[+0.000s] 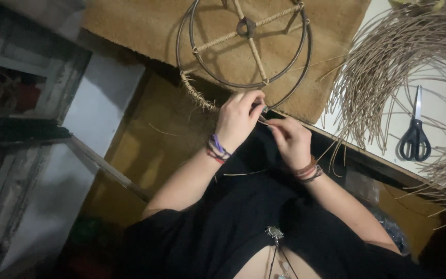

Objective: Weaving thin natural fibers around a circular frame to create a decorative object or furniture component.

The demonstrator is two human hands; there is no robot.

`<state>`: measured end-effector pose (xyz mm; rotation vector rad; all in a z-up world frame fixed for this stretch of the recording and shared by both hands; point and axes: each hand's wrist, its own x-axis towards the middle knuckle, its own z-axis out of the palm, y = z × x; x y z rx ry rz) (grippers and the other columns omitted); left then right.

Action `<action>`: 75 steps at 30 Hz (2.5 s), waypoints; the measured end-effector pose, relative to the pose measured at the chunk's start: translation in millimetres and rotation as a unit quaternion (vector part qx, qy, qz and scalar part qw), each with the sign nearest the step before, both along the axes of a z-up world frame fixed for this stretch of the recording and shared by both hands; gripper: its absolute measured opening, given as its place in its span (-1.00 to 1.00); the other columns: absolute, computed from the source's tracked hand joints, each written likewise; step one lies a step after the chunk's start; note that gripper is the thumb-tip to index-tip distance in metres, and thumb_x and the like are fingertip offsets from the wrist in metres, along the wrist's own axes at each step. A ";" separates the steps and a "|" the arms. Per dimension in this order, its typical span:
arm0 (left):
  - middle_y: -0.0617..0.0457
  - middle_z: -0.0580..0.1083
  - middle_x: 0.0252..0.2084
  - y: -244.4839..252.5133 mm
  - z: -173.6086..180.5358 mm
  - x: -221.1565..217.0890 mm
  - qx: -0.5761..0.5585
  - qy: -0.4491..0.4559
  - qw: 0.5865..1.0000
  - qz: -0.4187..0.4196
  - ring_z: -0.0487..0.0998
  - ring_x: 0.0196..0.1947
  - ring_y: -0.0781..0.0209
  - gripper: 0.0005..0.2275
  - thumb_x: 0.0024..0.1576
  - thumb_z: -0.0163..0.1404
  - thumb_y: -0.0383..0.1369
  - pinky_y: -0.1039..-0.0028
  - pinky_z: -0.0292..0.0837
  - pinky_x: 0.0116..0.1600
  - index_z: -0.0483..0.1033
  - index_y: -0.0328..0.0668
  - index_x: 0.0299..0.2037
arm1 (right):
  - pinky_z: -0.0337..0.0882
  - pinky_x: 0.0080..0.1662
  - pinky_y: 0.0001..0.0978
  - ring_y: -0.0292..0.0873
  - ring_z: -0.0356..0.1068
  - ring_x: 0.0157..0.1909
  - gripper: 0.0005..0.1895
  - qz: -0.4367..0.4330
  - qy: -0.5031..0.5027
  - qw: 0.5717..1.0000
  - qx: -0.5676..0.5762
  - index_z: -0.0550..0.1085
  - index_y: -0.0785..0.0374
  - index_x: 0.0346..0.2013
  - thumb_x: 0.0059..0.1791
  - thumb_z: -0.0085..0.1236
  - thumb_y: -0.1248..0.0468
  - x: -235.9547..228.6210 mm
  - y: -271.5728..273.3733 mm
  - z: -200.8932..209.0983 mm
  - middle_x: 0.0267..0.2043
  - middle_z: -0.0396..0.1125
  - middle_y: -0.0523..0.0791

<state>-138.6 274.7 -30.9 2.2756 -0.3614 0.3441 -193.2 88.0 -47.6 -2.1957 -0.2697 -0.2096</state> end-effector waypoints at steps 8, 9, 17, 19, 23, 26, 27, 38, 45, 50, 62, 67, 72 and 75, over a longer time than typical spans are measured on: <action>0.18 0.54 -0.22 23.9 -2.3 -55.3 -0.080 -0.051 0.993 -0.068 0.50 -0.02 0.08 -0.81 0.26 -0.08 -0.38 0.29 0.42 0.11 0.43 -0.09 0.06 | 0.03 -0.68 -0.70 -0.50 -0.02 -0.71 -0.82 0.042 0.426 0.715 0.553 0.51 0.45 -0.13 0.08 0.05 0.35 1.8 8.0 -12.2 -0.71 -0.03 -0.34; 0.17 0.55 -0.27 30.3 -2.7 -58.9 -0.065 -0.049 0.993 -0.086 0.49 0.03 0.06 -0.78 0.29 -0.15 -0.35 0.26 0.36 0.19 0.42 -0.12 0.09 | 0.00 -0.68 -0.70 -0.51 -0.07 -0.70 -0.81 0.037 0.434 0.701 0.565 0.51 0.47 -0.12 0.08 0.06 0.35 0.9 10.0 -12.4 -0.71 -0.07 -0.35; 0.00 0.59 -0.48 74.3 80.5 -66.7 0.116 0.338 0.925 -0.129 0.64 -0.46 -0.07 -0.60 0.17 0.02 -0.31 0.14 0.56 -0.20 0.34 -0.02 0.24 | 0.02 -0.66 -0.69 -0.50 -0.04 -0.69 -0.80 0.013 0.442 0.707 0.552 0.50 0.47 -0.10 0.08 0.06 0.35 -4.2 16.2 -13.2 -0.70 -0.08 -0.36; -0.13 0.65 -0.25 61.9 63.1 -67.3 0.099 0.281 0.945 -0.135 0.67 -0.23 -0.23 -0.36 0.14 0.10 -0.26 -0.04 0.54 -0.12 0.13 -0.04 0.44 | 0.02 -0.66 -0.69 -0.51 -0.05 -0.69 -0.80 0.009 0.448 0.699 0.558 0.50 0.45 -0.09 0.08 0.06 0.34 -7.8 21.7 -14.6 -0.68 -0.10 -0.38; 0.16 0.56 -0.20 28.4 5.8 -55.5 -0.085 -0.017 0.993 -0.078 0.62 -0.19 0.09 -0.71 0.28 -0.01 -0.20 0.34 0.57 -0.08 0.49 0.10 0.19 | 0.04 -0.67 -0.74 -0.53 -0.03 -0.70 -0.82 0.027 0.424 0.680 0.598 0.48 0.41 -0.10 0.10 0.02 0.33 -10.8 33.5 -17.9 -0.66 -0.06 -0.35; 0.28 0.54 -0.31 24.5 -3.2 -36.2 -0.121 -0.080 0.989 -0.030 0.59 -0.26 0.23 -0.86 0.26 0.03 -0.30 0.47 0.52 -0.04 0.66 0.13 -0.09 | 0.01 -0.66 -0.75 -0.52 -0.05 -0.70 -0.83 0.027 0.407 0.675 0.614 0.44 0.36 -0.05 0.12 -0.02 0.33 -15.9 39.3 -4.2 -0.66 -0.08 -0.33; 0.32 0.53 -0.31 26.1 -4.4 -26.6 -0.095 -0.100 0.990 -0.005 0.57 -0.26 0.26 -0.89 0.24 0.05 -0.30 0.47 0.49 -0.03 0.65 0.19 -0.16 | -0.02 -0.67 -0.75 -0.52 -0.07 -0.71 -0.79 0.036 0.396 0.679 0.617 0.40 0.35 0.02 0.13 -0.06 0.31 -14.9 41.1 2.7 -0.65 -0.10 -0.30; 0.08 0.56 -0.22 34.8 -21.9 21.9 -0.063 -0.046 0.988 0.136 0.63 -0.16 -0.04 -0.91 0.25 0.00 -0.38 0.26 0.57 -0.09 0.60 0.02 -0.23 | 0.00 -0.71 -0.72 -0.50 -0.07 -0.71 -0.85 0.027 0.398 0.717 0.571 0.31 0.22 0.01 0.14 -0.13 0.36 -27.3 28.8 -39.3 -0.63 -0.12 -0.31; 0.06 0.55 -0.27 43.2 -7.5 26.6 -0.104 -0.073 0.987 0.101 0.62 -0.17 -0.06 -0.87 0.26 -0.04 -0.44 0.29 0.57 -0.12 0.59 -0.10 -0.27 | 0.00 -0.72 -0.69 -0.51 -0.05 -0.70 -0.84 0.039 0.421 0.715 0.556 0.33 0.25 0.02 0.14 -0.12 0.36 -31.7 16.2 -67.0 -0.62 -0.12 -0.35; 0.24 0.55 -0.36 43.0 14.2 -34.6 -0.119 -0.076 0.987 -0.081 0.60 -0.30 0.13 -0.90 0.22 0.07 -0.28 0.39 0.54 -0.15 0.64 0.17 -0.32 | -0.04 -0.73 -0.71 -0.51 -0.11 -0.72 -0.75 0.094 0.486 0.647 0.580 0.33 0.28 0.09 0.12 -0.18 0.36 -17.3 20.2 -43.9 -0.64 -0.18 -0.34; 0.03 0.54 -0.13 20.0 -57.3 -58.7 -0.401 0.340 0.851 -0.010 0.59 -0.04 0.21 -0.71 0.34 -0.19 -0.31 0.44 0.48 0.04 0.49 -0.07 0.20 | 0.46 -0.32 -0.17 -0.03 0.48 -0.39 -0.78 0.157 0.309 0.931 -0.117 0.58 0.04 -0.26 0.10 0.04 0.05 -4.4 31.7 -41.2 -0.50 0.46 -0.10; 0.34 0.15 -0.69 -5.0 -77.7 -49.4 -0.442 0.331 0.833 0.039 0.23 -0.73 0.51 -0.79 0.38 -0.22 -0.31 0.77 0.11 -0.64 0.52 -0.03 0.03 | 0.50 -0.29 -0.20 -0.11 0.50 -0.29 -0.77 0.145 0.129 0.905 -0.378 0.53 -0.09 -0.34 -0.02 0.10 -0.09 9.3 23.4 9.7 -0.44 0.39 -0.22; -0.15 0.61 -0.29 2.1 -82.7 -49.4 -0.122 0.185 0.973 0.069 0.67 -0.18 -0.04 -0.83 0.30 -0.09 -0.34 0.26 0.60 -0.16 0.55 -0.17 -0.05 | 0.47 -0.22 -0.36 -0.14 0.43 -0.23 -0.86 0.103 -0.091 0.949 -0.283 0.51 -0.02 -0.14 0.02 0.22 0.15 47.7 22.6 0.0 -0.36 0.23 -0.22; -0.12 0.63 -0.17 3.4 -61.3 -50.1 -0.277 0.233 0.929 0.074 0.65 -0.05 0.05 -0.75 0.35 -0.11 -0.30 0.34 0.58 0.00 0.60 -0.17 0.06 | 0.47 -0.22 -0.36 -0.14 0.42 -0.23 -0.86 0.121 -0.073 0.951 -0.274 0.51 -0.01 -0.16 0.00 0.24 0.18 51.1 20.4 0.7 -0.38 0.21 -0.22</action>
